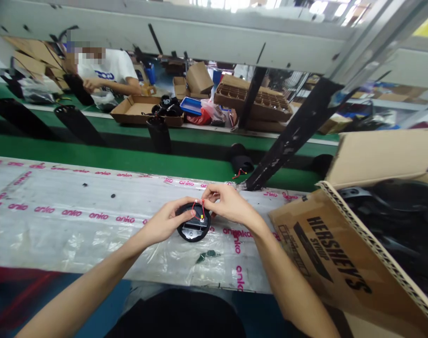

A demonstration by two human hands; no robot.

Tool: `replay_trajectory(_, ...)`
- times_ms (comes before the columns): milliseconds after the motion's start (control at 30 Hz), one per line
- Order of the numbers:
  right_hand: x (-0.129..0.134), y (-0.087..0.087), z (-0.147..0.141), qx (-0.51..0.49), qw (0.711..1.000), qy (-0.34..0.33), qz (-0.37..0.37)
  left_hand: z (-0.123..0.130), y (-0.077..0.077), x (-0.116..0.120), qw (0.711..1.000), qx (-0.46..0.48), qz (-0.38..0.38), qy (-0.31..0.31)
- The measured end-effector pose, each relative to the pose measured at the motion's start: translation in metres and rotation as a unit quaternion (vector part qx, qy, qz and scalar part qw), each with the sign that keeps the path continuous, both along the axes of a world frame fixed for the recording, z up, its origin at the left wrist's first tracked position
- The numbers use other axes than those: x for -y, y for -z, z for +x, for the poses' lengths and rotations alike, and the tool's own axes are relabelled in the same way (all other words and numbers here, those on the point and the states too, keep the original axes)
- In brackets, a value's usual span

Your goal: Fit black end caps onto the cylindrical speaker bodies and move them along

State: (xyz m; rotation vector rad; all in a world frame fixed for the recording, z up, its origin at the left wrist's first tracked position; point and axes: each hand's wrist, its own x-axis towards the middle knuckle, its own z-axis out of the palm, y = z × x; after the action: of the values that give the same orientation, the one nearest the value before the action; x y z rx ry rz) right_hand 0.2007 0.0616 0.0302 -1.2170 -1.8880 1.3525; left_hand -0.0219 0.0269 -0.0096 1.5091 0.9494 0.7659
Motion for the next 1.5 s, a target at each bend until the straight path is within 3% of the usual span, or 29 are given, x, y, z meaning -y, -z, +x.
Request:
replay_trajectory(200, -0.004, -0.024, -0.003, 0.153, 0.987, -0.054, 0.016, 0.001, 0.000, 0.002, 1.000, -0.013, 0.006, 0.010)
replay_trajectory(333, -0.004, -0.036, -0.015, 0.257, 0.962, -0.060, 0.074, 0.001, 0.004, 0.009, 0.999, 0.001, 0.045, -0.026)
replay_trajectory(400, -0.003, -0.041, -0.022, 0.298, 0.948, -0.072, 0.089, -0.005, -0.001, 0.007, 0.998, -0.005, 0.063, -0.029)
replay_trajectory(500, -0.005, -0.045, -0.029, 0.335, 0.934, -0.089, 0.088, -0.019, -0.023, -0.010, 0.990, -0.110, 0.085, 0.037)
replay_trajectory(633, -0.012, -0.044, -0.030, 0.349, 0.928, -0.103, 0.075, -0.026, -0.061, -0.042, 0.929, -0.301, 0.139, 0.164)
replay_trajectory(733, -0.016, -0.041, -0.029, 0.354, 0.926, -0.116, 0.069, -0.015, -0.076, -0.054, 0.877, -0.369, 0.192, 0.238)
replay_trajectory(900, -0.012, -0.045, -0.029, 0.357, 0.921, -0.124, 0.090, 0.013, -0.089, -0.058, 0.806, -0.458, 0.291, 0.237)
replay_trajectory(1033, -0.005, -0.044, -0.029, 0.351, 0.924, -0.102, 0.113, 0.031, -0.099, -0.059, 0.779, -0.512, 0.244, 0.265)
replay_trajectory(1167, -0.003, -0.037, -0.026, 0.330, 0.934, -0.082, 0.111, 0.040, -0.101, -0.054, 0.783, -0.517, 0.258, 0.230)
replay_trajectory(1267, -0.004, -0.032, -0.024, 0.316, 0.940, -0.074, 0.104, 0.032, -0.099, -0.049, 0.800, -0.506, 0.254, 0.198)
replay_trajectory(1400, -0.006, -0.031, -0.024, 0.300, 0.947, -0.074, 0.091, -0.008, -0.097, -0.043, 0.863, -0.426, 0.165, 0.214)
replay_trajectory(1500, -0.006, -0.031, -0.024, 0.287, 0.952, -0.069, 0.087, -0.045, -0.085, -0.031, 0.891, -0.329, 0.262, 0.171)
